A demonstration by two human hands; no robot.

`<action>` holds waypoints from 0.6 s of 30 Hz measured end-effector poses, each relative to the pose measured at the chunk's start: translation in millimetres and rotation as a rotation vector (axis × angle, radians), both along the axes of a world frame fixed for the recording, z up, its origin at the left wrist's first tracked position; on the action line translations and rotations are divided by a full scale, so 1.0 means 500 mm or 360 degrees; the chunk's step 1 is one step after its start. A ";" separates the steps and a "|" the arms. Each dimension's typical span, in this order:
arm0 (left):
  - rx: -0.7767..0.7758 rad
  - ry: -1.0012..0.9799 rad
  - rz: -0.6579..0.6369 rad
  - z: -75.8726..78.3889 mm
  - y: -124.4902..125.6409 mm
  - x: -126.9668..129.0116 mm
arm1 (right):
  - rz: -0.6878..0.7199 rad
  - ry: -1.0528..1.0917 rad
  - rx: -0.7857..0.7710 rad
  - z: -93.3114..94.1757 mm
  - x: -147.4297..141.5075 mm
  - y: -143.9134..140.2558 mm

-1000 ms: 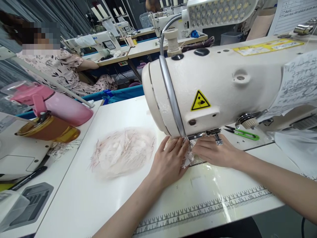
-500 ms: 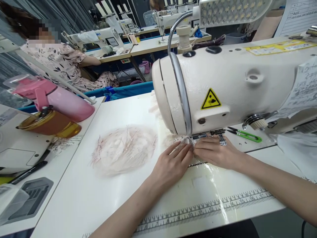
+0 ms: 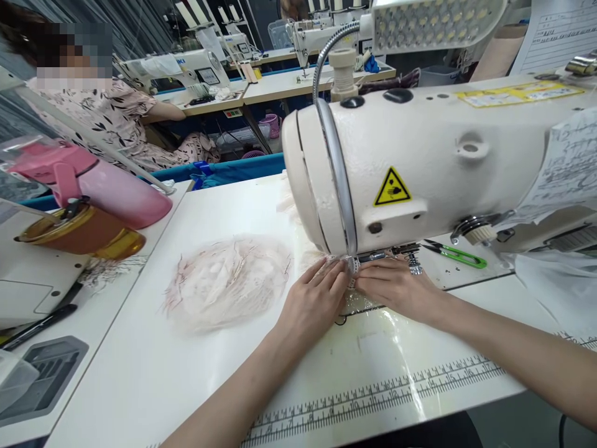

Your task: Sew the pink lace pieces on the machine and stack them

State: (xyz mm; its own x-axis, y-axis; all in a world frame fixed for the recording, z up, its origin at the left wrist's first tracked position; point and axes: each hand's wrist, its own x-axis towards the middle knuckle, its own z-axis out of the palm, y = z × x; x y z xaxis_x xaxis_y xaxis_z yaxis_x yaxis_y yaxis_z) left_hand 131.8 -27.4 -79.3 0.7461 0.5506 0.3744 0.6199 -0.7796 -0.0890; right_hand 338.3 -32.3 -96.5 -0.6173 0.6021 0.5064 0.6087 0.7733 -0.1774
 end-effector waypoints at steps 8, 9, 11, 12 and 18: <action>0.0062 0.0019 0.0046 -0.007 0.000 0.003 | -0.0067 0.0050 -0.0134 0.004 0.004 0.005; 0.0066 0.0023 0.0051 -0.007 0.000 0.004 | -0.0072 0.0057 -0.0131 0.003 0.005 0.005; 0.0070 0.0027 0.0062 -0.007 -0.001 0.005 | -0.0072 0.0073 -0.0100 -0.001 0.006 0.006; 0.0074 0.0027 0.0066 -0.007 -0.001 0.006 | -0.0096 0.0083 -0.0066 -0.004 0.006 0.005; 0.0105 0.0053 0.0013 -0.010 -0.002 0.004 | -0.0294 0.0161 0.0189 -0.006 0.010 0.005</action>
State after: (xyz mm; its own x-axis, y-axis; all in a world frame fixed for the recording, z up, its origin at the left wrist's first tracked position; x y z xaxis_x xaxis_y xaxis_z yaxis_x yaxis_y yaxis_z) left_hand 133.9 -28.2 -84.1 0.7544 0.5314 0.3853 0.6219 -0.7665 -0.1605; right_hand 343.5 -29.6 -99.4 -0.4447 0.6325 0.6342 0.7254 0.6697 -0.1592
